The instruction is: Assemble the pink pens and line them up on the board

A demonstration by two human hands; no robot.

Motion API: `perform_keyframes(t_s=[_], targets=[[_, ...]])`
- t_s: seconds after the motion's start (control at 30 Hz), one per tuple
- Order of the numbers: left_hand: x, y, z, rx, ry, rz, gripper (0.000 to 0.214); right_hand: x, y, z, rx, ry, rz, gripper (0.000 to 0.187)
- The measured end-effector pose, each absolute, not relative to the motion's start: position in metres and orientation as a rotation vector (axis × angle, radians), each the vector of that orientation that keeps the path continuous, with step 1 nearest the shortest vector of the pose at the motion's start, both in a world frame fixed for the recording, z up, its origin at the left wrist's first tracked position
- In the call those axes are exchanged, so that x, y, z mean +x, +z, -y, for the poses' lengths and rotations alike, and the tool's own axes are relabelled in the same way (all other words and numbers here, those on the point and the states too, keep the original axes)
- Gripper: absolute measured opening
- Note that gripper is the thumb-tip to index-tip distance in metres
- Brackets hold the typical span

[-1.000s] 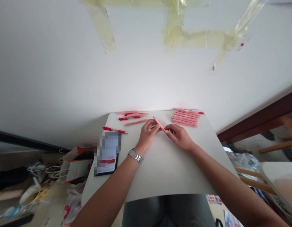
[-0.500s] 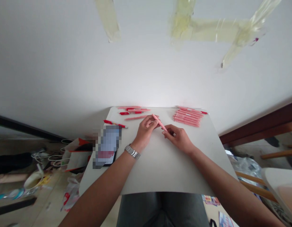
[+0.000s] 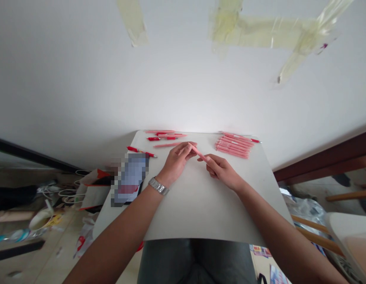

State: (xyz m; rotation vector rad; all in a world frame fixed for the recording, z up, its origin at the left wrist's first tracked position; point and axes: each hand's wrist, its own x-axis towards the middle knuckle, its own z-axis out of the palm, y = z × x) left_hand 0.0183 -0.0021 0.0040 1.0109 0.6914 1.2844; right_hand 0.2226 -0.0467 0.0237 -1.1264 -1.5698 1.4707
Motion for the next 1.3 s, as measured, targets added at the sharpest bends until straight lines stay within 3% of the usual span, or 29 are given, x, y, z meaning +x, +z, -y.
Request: perform_keyframes(t_s=[0.37, 0.87, 1.07, 1.3], targets=[[0.019, 0.001, 0.007, 1.062, 1.24, -0.618, 0.028, 0.224, 0.021, 0.047, -1.032, 1.553, 1.502, 0.047], [0.023, 0.003, 0.011, 1.111, 1.273, -0.688, 0.034, 0.222, 0.021, 0.048, -1.189, 1.232, 1.666, 0.048], [0.024, 0.005, 0.012, 1.108, 1.28, -0.75, 0.035, 0.22, 0.015, 0.047, -1.264, 1.012, 1.726, 0.04], [0.026, 0.004, 0.012, 1.075, 1.288, -0.771, 0.036, 0.22, 0.015, 0.047, -1.263, 1.015, 1.717, 0.04]])
